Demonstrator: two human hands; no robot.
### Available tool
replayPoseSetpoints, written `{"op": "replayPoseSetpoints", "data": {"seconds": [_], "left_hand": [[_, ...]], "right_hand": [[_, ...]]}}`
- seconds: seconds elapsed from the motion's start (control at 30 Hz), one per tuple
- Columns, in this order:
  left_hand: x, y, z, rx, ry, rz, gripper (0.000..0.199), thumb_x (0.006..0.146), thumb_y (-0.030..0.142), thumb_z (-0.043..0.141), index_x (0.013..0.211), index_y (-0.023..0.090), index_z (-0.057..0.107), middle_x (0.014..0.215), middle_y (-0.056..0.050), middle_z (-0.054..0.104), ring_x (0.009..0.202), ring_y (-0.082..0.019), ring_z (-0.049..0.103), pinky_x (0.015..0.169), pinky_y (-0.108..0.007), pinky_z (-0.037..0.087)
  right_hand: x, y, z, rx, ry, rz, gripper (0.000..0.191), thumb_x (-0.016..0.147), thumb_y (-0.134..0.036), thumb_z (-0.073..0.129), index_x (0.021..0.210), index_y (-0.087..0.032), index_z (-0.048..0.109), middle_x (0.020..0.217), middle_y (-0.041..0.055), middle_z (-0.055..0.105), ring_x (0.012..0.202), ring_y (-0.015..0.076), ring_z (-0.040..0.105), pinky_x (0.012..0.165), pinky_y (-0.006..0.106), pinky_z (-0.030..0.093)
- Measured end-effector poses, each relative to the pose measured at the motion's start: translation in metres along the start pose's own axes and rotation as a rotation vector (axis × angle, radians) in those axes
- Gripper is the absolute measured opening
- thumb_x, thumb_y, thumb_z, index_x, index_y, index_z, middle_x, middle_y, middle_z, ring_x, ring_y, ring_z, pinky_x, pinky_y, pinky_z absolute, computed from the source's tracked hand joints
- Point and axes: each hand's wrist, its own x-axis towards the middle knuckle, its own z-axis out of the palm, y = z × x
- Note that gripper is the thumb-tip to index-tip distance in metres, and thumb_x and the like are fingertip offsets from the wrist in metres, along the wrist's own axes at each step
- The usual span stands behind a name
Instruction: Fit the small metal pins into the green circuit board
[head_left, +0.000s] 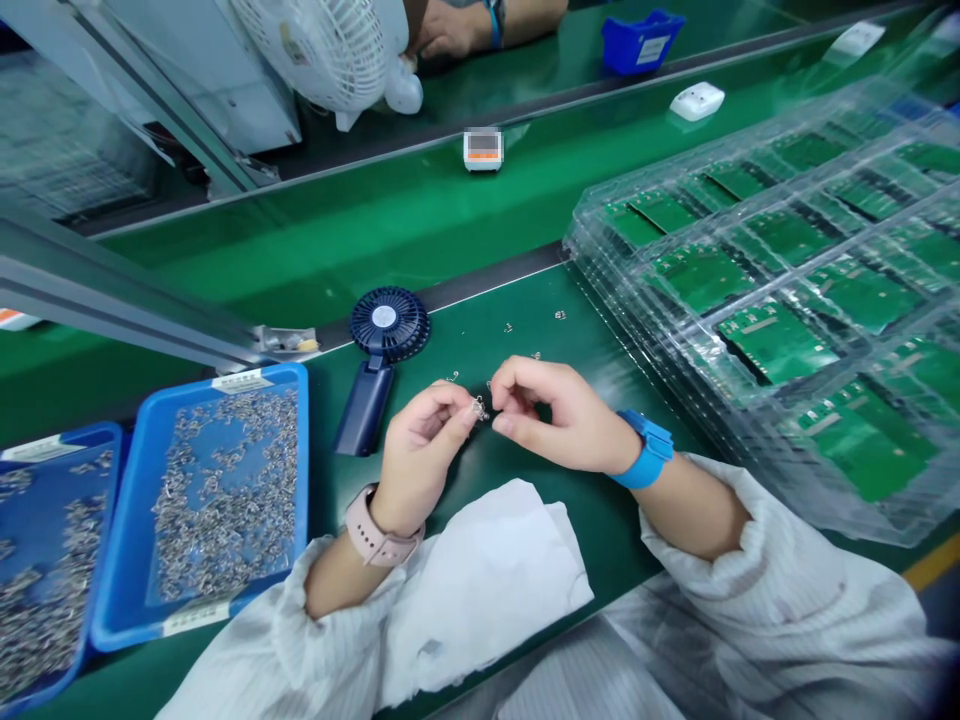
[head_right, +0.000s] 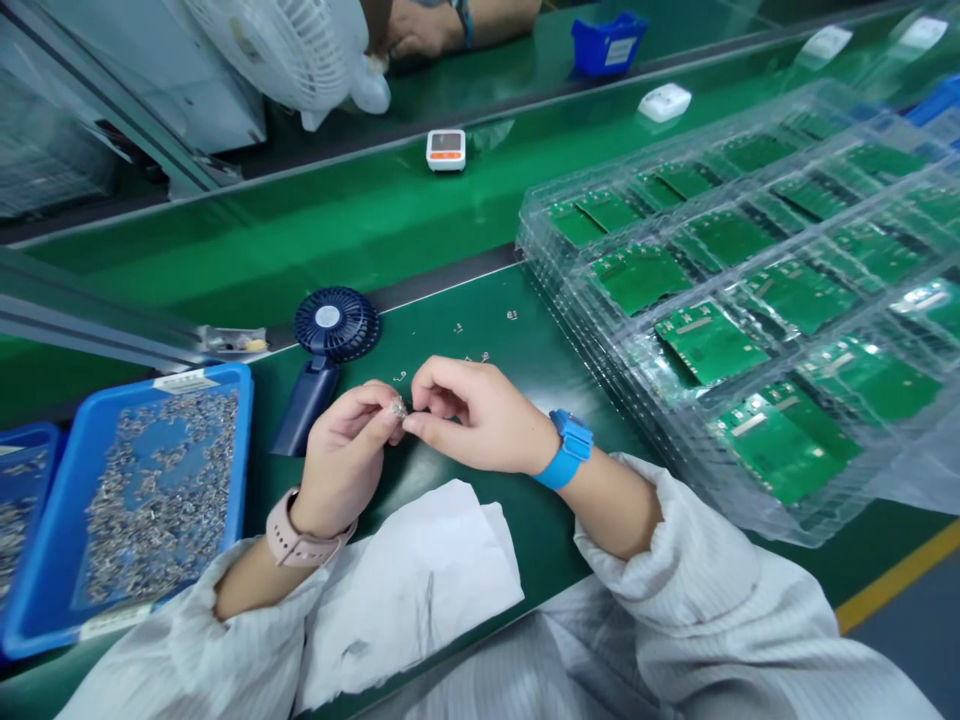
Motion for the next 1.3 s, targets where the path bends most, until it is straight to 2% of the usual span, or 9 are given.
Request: {"op": "replayPoseSetpoints", "data": {"seconds": [0.3,0.57,0.7,0.8,1.1,1.3], "left_hand": [[-0.0012,0.0050,0.0010,0.084,-0.019,0.014,0.007,0.086,0.027,0.065,0.082,0.021,0.065,0.080,-0.002,0.057,0.069,-0.013,0.052,0.060,-0.026,0.044],[-0.0016,0.0085,0.0050,0.115,0.044,0.027,0.008,0.085,0.027,0.066,0.082,0.020,0.064,0.079,-0.001,0.056,0.067,-0.011,0.052,0.060,-0.024,0.044],[-0.0023,0.0094,0.0055,0.173,0.065,0.065,0.007,0.086,0.026,0.065,0.083,0.020,0.064,0.080,-0.002,0.056,0.070,-0.012,0.053,0.061,-0.024,0.044],[-0.0027,0.0082,0.0047,0.196,0.082,0.094,0.005,0.087,0.025,0.064,0.085,0.021,0.064,0.082,-0.002,0.056,0.073,-0.013,0.054,0.064,-0.024,0.044],[-0.0030,0.0061,0.0041,0.221,0.053,0.100,0.004,0.088,0.024,0.062,0.085,0.021,0.064,0.083,-0.001,0.055,0.072,-0.012,0.053,0.063,-0.024,0.043],[-0.0035,0.0071,0.0047,0.194,0.051,0.104,0.003,0.088,0.022,0.062,0.085,0.021,0.063,0.083,0.000,0.055,0.071,-0.011,0.052,0.063,-0.023,0.042]], "right_hand": [[-0.0010,0.0016,0.0054,-0.075,0.025,-0.011,0.007,0.079,-0.012,0.054,0.082,-0.019,0.053,0.068,-0.0041,0.051,0.057,0.0075,0.044,0.051,0.020,0.037],[-0.0008,0.0016,0.0030,-0.143,0.070,0.008,0.008,0.080,-0.011,0.053,0.079,-0.019,0.054,0.068,-0.0035,0.054,0.059,0.0082,0.047,0.055,0.021,0.038],[-0.0002,0.0004,0.0019,-0.148,0.032,0.013,0.004,0.082,-0.016,0.055,0.085,-0.018,0.055,0.067,-0.0042,0.053,0.057,0.0081,0.047,0.054,0.021,0.038],[-0.0002,0.0012,0.0035,-0.175,0.007,-0.006,0.004,0.082,-0.019,0.059,0.083,-0.018,0.055,0.067,-0.0041,0.052,0.058,0.0081,0.047,0.055,0.021,0.038],[-0.0008,0.0021,0.0050,-0.275,0.050,-0.141,0.013,0.078,-0.006,0.052,0.078,-0.019,0.055,0.067,-0.0036,0.050,0.060,0.0088,0.045,0.058,0.021,0.036],[-0.0008,0.0037,0.0051,-0.230,0.063,-0.132,0.013,0.078,-0.007,0.052,0.075,-0.018,0.058,0.066,-0.0037,0.050,0.061,0.0089,0.044,0.059,0.022,0.035]]}}
